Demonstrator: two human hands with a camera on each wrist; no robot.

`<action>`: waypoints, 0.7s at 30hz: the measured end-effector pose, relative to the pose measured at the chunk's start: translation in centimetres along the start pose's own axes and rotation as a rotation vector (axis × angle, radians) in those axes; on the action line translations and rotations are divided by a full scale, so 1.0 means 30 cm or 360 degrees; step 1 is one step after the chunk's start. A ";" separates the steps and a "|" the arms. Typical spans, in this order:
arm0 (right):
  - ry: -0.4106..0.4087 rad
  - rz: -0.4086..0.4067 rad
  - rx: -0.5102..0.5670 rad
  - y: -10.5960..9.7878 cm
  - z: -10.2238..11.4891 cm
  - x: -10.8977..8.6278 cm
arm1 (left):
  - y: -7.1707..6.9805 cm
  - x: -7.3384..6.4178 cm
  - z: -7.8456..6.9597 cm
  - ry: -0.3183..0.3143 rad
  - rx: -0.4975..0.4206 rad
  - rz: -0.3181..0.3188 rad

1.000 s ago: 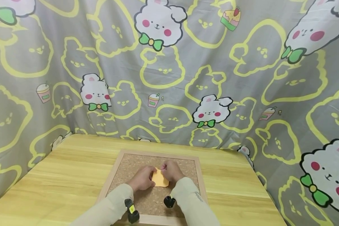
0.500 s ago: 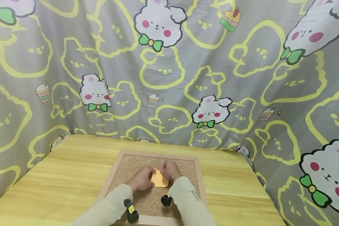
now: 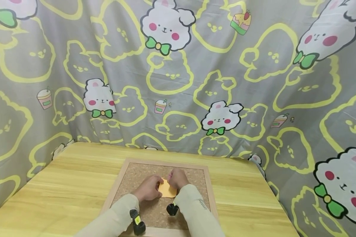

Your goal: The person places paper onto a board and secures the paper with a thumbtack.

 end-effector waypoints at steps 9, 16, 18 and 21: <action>-0.0005 0.0039 -0.0075 0.006 0.006 0.010 | -0.009 -0.010 -0.007 0.0074 0.0131 -0.0048; 0.0070 0.0097 -0.0093 -0.004 0.011 0.019 | -0.008 -0.009 -0.007 0.0061 0.0116 -0.0042; 0.0094 0.0118 -0.0089 -0.009 0.018 0.018 | -0.010 -0.010 -0.008 0.0061 0.0117 -0.0036; 0.0113 0.0125 -0.0065 -0.009 0.015 0.025 | -0.014 -0.015 -0.013 0.0082 0.0133 -0.0034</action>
Point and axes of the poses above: each hand's wrist, its own x-axis towards the middle knuckle, its own y-axis out of the palm, z = x × y, the point moved 4 cm from there along x, towards the middle knuckle, and after that the axes turned 11 degrees about z, right-handed, at the moved point
